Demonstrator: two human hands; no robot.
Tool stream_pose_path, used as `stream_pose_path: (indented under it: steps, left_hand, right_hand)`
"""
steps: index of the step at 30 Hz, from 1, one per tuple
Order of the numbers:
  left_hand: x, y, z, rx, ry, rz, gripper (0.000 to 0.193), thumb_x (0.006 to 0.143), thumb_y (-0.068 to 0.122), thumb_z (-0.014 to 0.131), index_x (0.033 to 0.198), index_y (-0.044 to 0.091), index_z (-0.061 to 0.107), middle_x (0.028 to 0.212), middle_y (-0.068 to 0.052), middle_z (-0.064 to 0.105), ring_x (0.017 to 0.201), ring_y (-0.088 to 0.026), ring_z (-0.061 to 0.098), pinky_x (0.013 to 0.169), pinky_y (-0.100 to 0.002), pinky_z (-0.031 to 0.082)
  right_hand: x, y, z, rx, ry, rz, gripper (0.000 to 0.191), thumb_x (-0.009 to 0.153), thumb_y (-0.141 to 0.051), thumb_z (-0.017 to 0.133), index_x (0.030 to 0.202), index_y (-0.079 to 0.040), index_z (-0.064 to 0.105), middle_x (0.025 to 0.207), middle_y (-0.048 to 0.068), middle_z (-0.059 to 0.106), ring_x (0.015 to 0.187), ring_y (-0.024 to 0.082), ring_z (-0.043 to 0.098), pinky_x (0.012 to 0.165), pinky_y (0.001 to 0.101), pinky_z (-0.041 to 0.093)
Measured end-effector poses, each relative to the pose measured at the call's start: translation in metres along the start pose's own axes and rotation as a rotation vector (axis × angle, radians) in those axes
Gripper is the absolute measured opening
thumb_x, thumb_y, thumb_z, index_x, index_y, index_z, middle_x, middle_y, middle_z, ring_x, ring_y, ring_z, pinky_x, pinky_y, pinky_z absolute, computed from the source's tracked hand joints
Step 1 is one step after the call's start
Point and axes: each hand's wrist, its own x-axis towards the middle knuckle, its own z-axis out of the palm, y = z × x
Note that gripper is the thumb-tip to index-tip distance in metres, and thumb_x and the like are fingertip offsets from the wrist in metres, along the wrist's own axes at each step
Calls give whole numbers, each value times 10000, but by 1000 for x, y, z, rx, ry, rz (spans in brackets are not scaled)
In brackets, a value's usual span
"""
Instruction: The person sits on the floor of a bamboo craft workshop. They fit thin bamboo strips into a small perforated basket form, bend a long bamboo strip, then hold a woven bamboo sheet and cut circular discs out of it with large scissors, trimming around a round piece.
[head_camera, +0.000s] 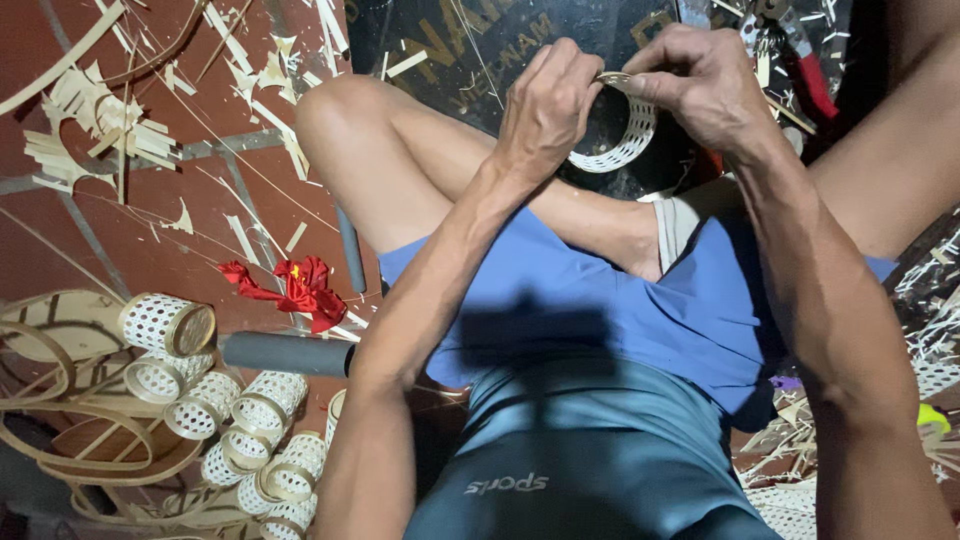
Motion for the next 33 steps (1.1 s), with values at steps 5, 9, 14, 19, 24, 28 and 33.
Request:
stream_pose_path:
  steps: [5,9,14,19,24,28,33]
  left_hand:
    - [-4,-5,-4,-50,17,-82,264,856,86,813,1078,36,679,948,-114,606,890,-298,648,767,-401,546]
    - [-33,-10,-18,-342,-18,-522,335,861,52,842,1170,-11,729,904,-65,636,761,-170,633,651,-315,549]
    - [-57,-5,-8,-908,-70,-907,387,907,12,761,1275,-62,665,777,0,622,626,-69,618,545,-240,565]
    - [-59,5,-4,-952,-60,-1003,439,956,38,730,1374,-45,627,758,-17,639,644,-80,647,559,-234,580]
    - [-62,10,-3,-1088,-27,-1024,601,910,2,744,1465,-14,513,808,-62,680,695,-128,706,600,-264,620]
    - [-64,9,1,-1079,-18,-1035,633,894,-5,738,1480,-4,498,806,-78,694,699,-149,729,604,-274,636]
    - [-62,8,-3,-1107,-28,-1075,659,893,0,748,1500,-14,490,799,-89,705,688,-160,731,583,-279,629]
  right_hand:
    - [-13,-17,-7,-239,107,-232,307,956,-112,834,1165,69,701,969,151,662,850,196,622,721,346,506]
    - [-40,-23,-1,-8,74,194,302,956,-148,820,1143,45,683,869,82,680,727,130,635,628,291,514]
    - [-47,-12,18,291,82,319,212,939,-78,792,1042,46,654,861,53,681,742,119,674,650,264,566]
    - [-53,-13,19,364,151,379,221,978,-53,759,1086,83,622,848,74,677,703,147,690,641,295,604]
    - [-61,-24,34,444,153,387,443,958,-16,739,1331,74,517,823,73,661,673,143,686,576,284,581]
    - [-62,-27,39,511,187,398,458,969,16,729,1355,94,493,826,92,667,665,149,678,559,279,561]
    - [-61,-26,35,558,196,412,462,957,17,729,1352,84,498,819,97,676,657,151,686,554,276,566]
